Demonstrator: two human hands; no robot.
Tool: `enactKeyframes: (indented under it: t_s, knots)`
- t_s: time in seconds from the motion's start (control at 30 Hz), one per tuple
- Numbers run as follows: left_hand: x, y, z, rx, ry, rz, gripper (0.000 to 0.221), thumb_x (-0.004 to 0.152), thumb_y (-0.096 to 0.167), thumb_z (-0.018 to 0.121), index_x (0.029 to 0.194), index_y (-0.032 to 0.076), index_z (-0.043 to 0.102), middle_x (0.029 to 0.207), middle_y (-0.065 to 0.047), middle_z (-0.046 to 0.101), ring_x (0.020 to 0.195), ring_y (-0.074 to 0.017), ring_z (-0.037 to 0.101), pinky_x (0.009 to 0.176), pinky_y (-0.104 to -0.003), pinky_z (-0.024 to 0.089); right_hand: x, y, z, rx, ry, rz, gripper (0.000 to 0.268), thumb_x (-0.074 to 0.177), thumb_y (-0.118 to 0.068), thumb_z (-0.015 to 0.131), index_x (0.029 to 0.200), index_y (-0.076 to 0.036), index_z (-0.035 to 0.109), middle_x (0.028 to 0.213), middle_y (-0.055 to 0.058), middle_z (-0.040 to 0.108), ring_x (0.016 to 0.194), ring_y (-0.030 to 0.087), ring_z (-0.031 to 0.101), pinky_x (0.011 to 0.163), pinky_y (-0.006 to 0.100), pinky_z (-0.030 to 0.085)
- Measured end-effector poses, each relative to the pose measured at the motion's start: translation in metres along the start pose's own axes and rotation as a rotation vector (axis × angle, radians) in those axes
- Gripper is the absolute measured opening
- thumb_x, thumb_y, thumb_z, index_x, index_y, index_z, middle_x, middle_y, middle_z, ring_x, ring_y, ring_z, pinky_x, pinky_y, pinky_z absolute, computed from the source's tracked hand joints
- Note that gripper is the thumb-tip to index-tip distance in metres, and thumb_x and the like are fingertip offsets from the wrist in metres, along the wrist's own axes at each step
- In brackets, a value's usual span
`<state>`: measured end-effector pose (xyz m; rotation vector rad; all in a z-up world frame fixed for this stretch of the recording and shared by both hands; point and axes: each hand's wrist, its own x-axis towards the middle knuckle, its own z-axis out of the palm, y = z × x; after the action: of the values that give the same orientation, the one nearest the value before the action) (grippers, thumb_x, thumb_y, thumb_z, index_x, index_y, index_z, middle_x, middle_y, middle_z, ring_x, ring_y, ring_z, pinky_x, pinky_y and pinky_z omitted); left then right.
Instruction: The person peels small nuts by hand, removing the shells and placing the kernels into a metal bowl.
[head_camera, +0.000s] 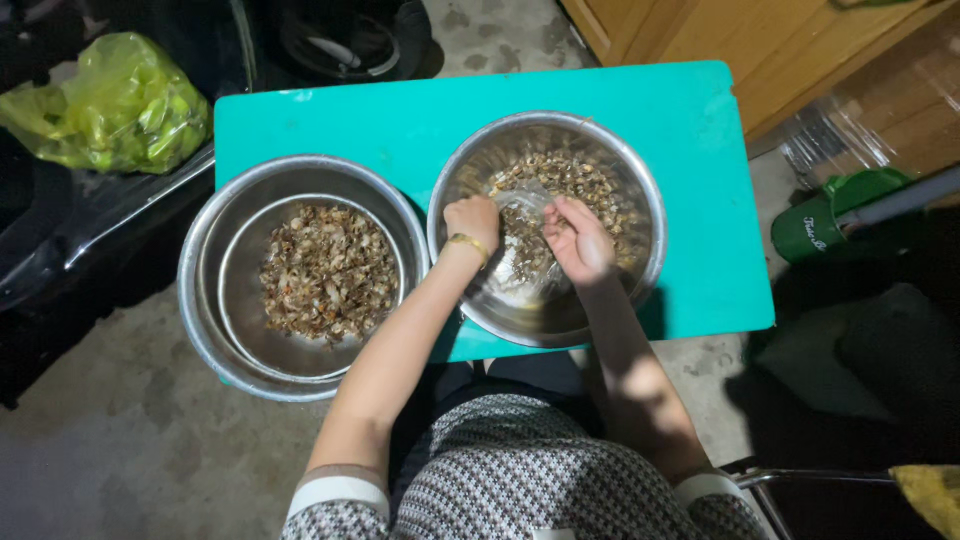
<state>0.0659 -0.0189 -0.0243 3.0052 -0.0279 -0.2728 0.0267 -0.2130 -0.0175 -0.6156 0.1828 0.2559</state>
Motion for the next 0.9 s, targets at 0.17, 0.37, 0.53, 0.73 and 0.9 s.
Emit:
enactKeyframes:
  t_s: [0.17, 0.37, 0.53, 0.73, 0.9]
  knots:
    - [0.007, -0.009, 0.006, -0.149, -0.105, 0.068, 0.024, 0.085, 0.023, 0.068, 0.101, 0.007, 0.077, 0.106, -0.020, 0.073, 0.101, -0.0365, 0.072, 0.085, -0.047, 0.057, -0.005, -0.002, 0.005, -0.018, 0.006, 0.013, 0.003, 0.102, -0.006, 0.059, 0.102, -0.003, 0.061, 0.092, 0.008, 0.064, 0.083, 0.014, 0.059, 0.070, 0.024, 0.048]
    - [-0.005, -0.010, -0.002, -0.651, 0.052, 0.310, 0.028, 0.098, 0.014, 0.062, 0.124, 0.006, 0.059, 0.110, -0.028, 0.070, 0.109, -0.0474, 0.064, 0.092, -0.053, 0.050, 0.000, 0.002, -0.006, -0.012, 0.000, -0.062, 0.009, 0.102, -0.007, 0.061, 0.094, -0.005, 0.058, 0.091, 0.008, 0.064, 0.079, 0.015, 0.056, 0.068, 0.027, 0.046]
    - [-0.001, -0.005, 0.000, -1.631, -0.337, 0.285, 0.040, 0.103, 0.022, 0.070, 0.139, 0.007, 0.060, 0.120, -0.024, 0.070, 0.118, -0.0462, 0.059, 0.092, -0.045, 0.050, 0.000, 0.001, -0.009, -0.007, 0.034, -0.068, 0.009, 0.102, -0.008, 0.062, 0.094, -0.006, 0.058, 0.090, 0.007, 0.063, 0.077, 0.014, 0.056, 0.067, 0.027, 0.045]
    - [-0.018, -0.016, -0.019, -0.492, -0.193, 0.195, 0.098, 0.077, 0.007, 0.072, 0.166, 0.030, 0.038, 0.126, -0.025, 0.070, 0.118, -0.0378, 0.065, 0.101, -0.041, 0.050, -0.004, -0.001, -0.002, -0.009, 0.021, -0.029, 0.005, 0.101, -0.007, 0.061, 0.097, -0.005, 0.060, 0.091, 0.009, 0.064, 0.077, 0.015, 0.056, 0.067, 0.027, 0.046]
    - [-0.026, -0.016, -0.033, -0.915, 0.034, 0.404, 0.073, 0.075, 0.019, 0.084, 0.142, 0.011, 0.057, 0.129, -0.023, 0.070, 0.117, -0.0360, 0.068, 0.100, -0.041, 0.051, -0.004, -0.002, 0.000, -0.035, 0.037, -0.013, 0.003, 0.102, -0.007, 0.060, 0.100, -0.004, 0.061, 0.091, 0.009, 0.064, 0.078, 0.015, 0.057, 0.068, 0.028, 0.046]
